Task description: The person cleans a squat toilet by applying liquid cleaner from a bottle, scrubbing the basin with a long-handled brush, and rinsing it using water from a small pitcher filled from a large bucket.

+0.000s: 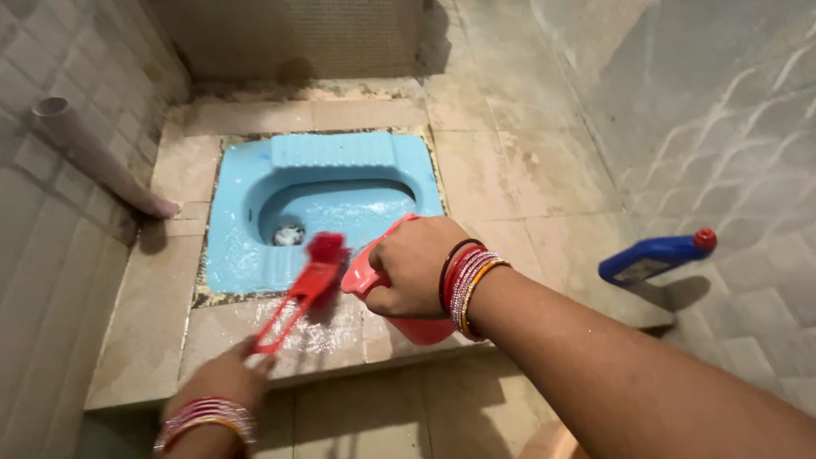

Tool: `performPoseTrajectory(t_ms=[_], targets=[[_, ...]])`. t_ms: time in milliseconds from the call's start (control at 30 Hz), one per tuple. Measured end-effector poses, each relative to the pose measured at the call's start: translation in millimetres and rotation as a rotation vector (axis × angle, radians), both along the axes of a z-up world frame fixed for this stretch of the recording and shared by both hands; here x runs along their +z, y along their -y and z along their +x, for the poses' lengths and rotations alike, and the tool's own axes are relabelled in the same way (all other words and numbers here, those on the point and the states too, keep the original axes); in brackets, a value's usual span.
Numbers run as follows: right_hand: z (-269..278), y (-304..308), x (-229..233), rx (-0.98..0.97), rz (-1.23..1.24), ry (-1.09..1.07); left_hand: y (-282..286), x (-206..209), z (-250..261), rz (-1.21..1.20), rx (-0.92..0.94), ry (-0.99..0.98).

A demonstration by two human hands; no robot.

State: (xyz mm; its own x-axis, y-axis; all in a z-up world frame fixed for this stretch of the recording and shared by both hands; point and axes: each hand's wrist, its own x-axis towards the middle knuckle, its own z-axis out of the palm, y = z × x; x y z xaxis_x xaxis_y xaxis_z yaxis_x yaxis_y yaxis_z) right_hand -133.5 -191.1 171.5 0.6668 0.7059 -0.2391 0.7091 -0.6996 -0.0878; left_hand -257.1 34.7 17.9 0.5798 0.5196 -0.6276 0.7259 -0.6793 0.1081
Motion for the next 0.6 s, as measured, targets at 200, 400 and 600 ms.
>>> performPoseTrajectory(t_ms=[200, 400, 600], targets=[[20.1, -41.9, 10.5, 0.107, 0.026, 0.01, -96.2, -7.5, 5.2, 0.089, 0.095, 0.082], [45.5, -85.7, 25.8, 0.158, -0.002, 0.005, -124.9, -15.0, -1.4, 0.138, 0.131, 0.065], [73.6, -140.5, 16.6, 0.302, 0.006, 0.045, -157.9, -49.7, 3.2, 0.132, 0.195, 0.04]])
